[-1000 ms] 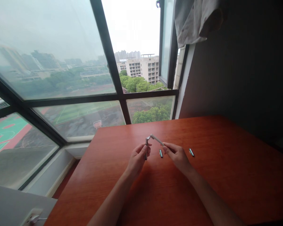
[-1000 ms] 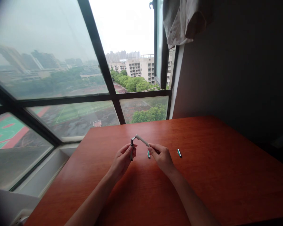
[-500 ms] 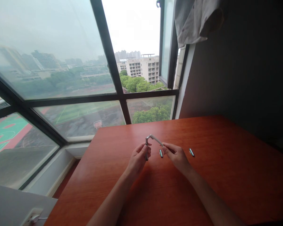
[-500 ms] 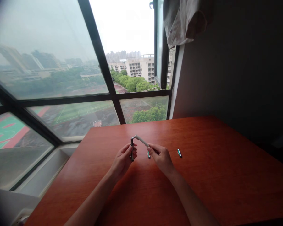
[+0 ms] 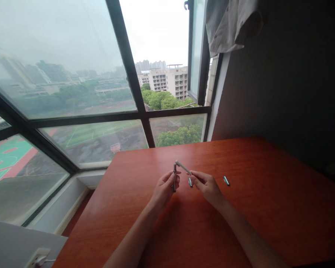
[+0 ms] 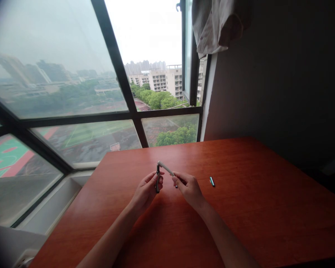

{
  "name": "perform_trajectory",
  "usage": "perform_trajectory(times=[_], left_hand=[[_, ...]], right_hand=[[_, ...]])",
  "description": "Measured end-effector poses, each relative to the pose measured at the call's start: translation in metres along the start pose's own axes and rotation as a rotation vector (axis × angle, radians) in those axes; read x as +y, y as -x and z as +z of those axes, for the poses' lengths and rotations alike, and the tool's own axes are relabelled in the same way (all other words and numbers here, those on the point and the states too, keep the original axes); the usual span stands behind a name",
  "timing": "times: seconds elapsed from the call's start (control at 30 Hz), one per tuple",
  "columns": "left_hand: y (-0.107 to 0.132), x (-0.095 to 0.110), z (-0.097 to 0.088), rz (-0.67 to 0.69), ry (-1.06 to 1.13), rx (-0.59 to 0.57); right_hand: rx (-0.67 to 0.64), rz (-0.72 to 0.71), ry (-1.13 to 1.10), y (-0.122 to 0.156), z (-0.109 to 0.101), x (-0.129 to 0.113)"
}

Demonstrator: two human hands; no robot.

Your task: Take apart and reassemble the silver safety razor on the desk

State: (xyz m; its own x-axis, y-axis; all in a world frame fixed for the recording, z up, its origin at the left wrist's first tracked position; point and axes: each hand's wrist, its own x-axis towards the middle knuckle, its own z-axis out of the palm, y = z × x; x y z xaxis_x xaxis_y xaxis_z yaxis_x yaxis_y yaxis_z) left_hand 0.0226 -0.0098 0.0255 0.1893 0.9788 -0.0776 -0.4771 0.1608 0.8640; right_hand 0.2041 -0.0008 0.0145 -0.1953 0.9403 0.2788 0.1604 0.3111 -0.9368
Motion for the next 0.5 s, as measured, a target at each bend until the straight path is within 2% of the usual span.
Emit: perform_trajectory(times=[0.17,0.5], left_hand=[[0.0001,-0.0002,0.0003,0.003,0.007,0.015],[-0.0018,-0.0007,-0.0025,-0.020,0.051,0.005]], right_hand=[[0.092,-0.027,0.079,-0.0022,-0.0002,0.0068],[0.160,-0.061,0.195,-0.0032,-0.0045,0.0094]])
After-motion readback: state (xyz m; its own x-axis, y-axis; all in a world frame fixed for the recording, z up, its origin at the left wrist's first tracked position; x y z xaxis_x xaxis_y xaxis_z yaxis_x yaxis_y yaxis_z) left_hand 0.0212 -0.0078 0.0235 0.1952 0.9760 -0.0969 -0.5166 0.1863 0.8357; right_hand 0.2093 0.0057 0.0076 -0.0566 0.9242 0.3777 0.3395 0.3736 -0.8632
